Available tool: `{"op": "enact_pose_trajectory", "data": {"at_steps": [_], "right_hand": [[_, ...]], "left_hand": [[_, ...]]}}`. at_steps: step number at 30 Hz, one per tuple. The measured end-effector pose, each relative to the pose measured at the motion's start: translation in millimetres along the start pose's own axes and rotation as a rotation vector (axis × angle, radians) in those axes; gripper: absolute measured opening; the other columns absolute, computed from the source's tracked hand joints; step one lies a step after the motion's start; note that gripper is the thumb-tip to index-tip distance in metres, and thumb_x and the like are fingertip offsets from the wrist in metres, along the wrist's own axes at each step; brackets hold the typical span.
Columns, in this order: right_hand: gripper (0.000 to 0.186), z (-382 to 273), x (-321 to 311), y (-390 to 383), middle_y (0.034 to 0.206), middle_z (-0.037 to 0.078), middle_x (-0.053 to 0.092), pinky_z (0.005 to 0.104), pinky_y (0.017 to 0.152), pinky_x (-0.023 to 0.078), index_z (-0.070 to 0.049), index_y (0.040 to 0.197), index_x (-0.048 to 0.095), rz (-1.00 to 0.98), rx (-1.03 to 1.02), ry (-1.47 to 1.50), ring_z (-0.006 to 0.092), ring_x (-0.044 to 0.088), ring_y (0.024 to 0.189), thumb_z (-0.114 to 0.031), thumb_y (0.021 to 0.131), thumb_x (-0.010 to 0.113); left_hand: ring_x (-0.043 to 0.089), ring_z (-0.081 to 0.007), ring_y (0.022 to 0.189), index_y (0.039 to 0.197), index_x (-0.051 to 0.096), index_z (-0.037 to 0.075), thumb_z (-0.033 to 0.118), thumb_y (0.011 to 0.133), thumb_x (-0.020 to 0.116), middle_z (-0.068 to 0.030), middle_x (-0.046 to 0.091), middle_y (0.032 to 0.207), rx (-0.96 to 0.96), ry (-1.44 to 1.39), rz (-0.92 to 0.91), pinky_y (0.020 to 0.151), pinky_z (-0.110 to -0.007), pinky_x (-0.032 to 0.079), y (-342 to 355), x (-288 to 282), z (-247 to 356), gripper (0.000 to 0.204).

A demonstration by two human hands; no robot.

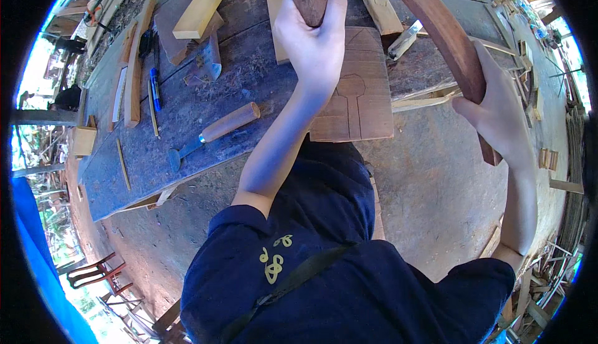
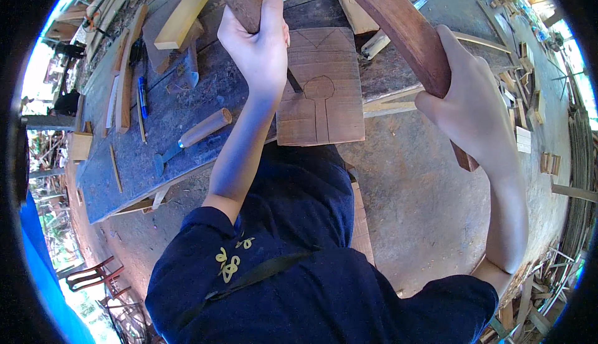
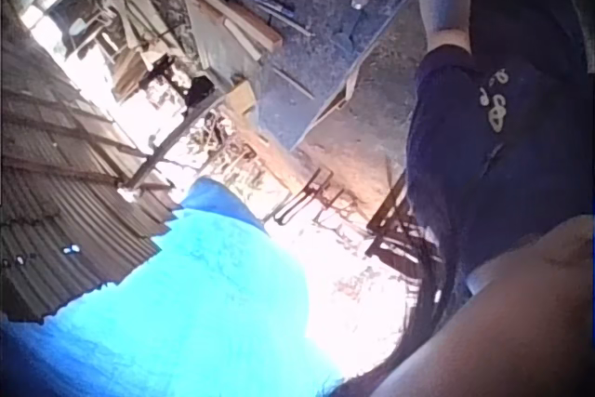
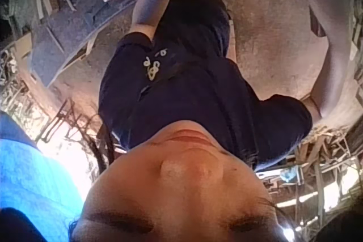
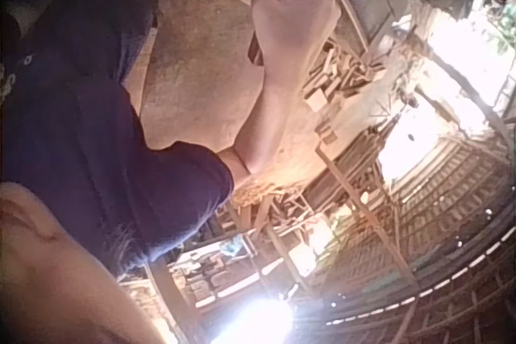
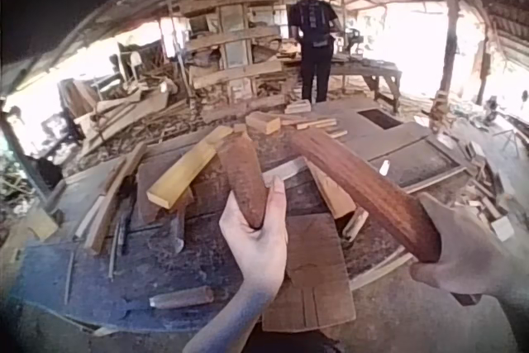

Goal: Carving a wood joint using a chisel and a wooden mallet.

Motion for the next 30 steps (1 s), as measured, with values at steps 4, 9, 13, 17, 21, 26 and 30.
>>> {"op": "enact_pose_trajectory", "data": {"at_steps": [4, 9, 13, 17, 21, 26, 30], "right_hand": [[0.077, -2, 0, 0, 0.089, 0.027, 0.061, 0.0416, 0.077, 0.047, 0.009, 0.136, 0.043, 0.015, -0.019, 0.008, 0.0378, 0.064, 0.082, -0.012, 0.065, 0.064], [0.076, -6, -5, 0, 0.093, 0.028, 0.062, 0.0424, 0.081, 0.047, 0.007, 0.137, 0.043, 0.069, -0.063, -0.050, 0.0389, 0.064, 0.086, -0.013, 0.066, 0.065], [0.076, -3, -7, -2, 0.096, 0.029, 0.061, 0.0421, 0.083, 0.047, 0.006, 0.138, 0.043, 0.187, -0.154, -0.154, 0.0391, 0.064, 0.087, -0.013, 0.067, 0.065], [0.078, -6, -13, 1, 0.101, 0.028, 0.061, 0.0423, 0.087, 0.047, 0.004, 0.140, 0.042, 0.139, -0.130, -0.138, 0.0389, 0.063, 0.094, -0.013, 0.067, 0.066], [0.080, -11, -16, -4, 0.105, 0.028, 0.061, 0.0431, 0.090, 0.046, 0.002, 0.141, 0.042, 0.107, -0.064, -0.087, 0.0384, 0.062, 0.099, -0.014, 0.066, 0.067], [0.081, 1, -17, -6, 0.106, 0.027, 0.061, 0.0432, 0.091, 0.047, 0.001, 0.141, 0.042, 0.173, -0.135, -0.207, 0.0373, 0.063, 0.098, -0.015, 0.066, 0.068], [0.081, 2, -18, -8, 0.106, 0.027, 0.061, 0.0432, 0.093, 0.046, 0.001, 0.141, 0.043, 0.149, -0.105, -0.225, 0.0370, 0.063, 0.098, -0.016, 0.066, 0.069]], "left_hand": [[0.056, -0.0068, 0.073, 0.105, 0.062, -0.002, 0.008, 0.091, 0.067, -0.0016, 0.064, 0.079, 0.028, 0.169, 0.015, 0.070, -0.025, 0.047, 5, 5, 10, 0.017], [0.059, -0.0075, 0.077, 0.104, 0.063, -0.003, 0.008, 0.091, 0.067, -0.0033, 0.068, 0.085, -0.015, 0.215, -0.004, 0.073, -0.025, 0.048, 3, 8, 11, 0.017], [0.061, -0.0087, 0.079, 0.104, 0.063, -0.004, 0.009, 0.090, 0.069, -0.0054, 0.070, 0.087, 0.059, 0.257, 0.007, 0.073, -0.026, 0.049, 5, 7, 6, 0.021], [0.064, -0.0109, 0.080, 0.104, 0.064, -0.004, 0.010, 0.089, 0.070, -0.0073, 0.070, 0.087, 0.156, 0.283, 0.022, 0.074, -0.028, 0.050, 5, 8, 8, 0.021], [0.066, -0.0133, 0.083, 0.105, 0.064, -0.005, 0.010, 0.090, 0.069, -0.0097, 0.071, 0.091, 0.060, 0.290, -0.080, 0.077, -0.029, 0.051, 5, 15, 4, 0.022], [0.066, -0.0129, 0.084, 0.107, 0.064, -0.005, 0.010, 0.090, 0.069, -0.0112, 0.072, 0.093, 0.135, 0.265, -0.088, 0.077, -0.029, 0.051, 5, 19, 4, 0.023], [0.066, -0.0125, 0.084, 0.106, 0.065, -0.005, 0.010, 0.090, 0.068, -0.0105, 0.072, 0.092, 0.114, 0.231, -0.101, 0.076, -0.028, 0.050, 8, 18, 3, 0.022]]}}
Point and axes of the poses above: each hand's wrist, its own y-axis towards the middle knuckle, its own x-axis out of the palm, z = x × y, the point moved 5 cm from there along y, towards the middle knuckle
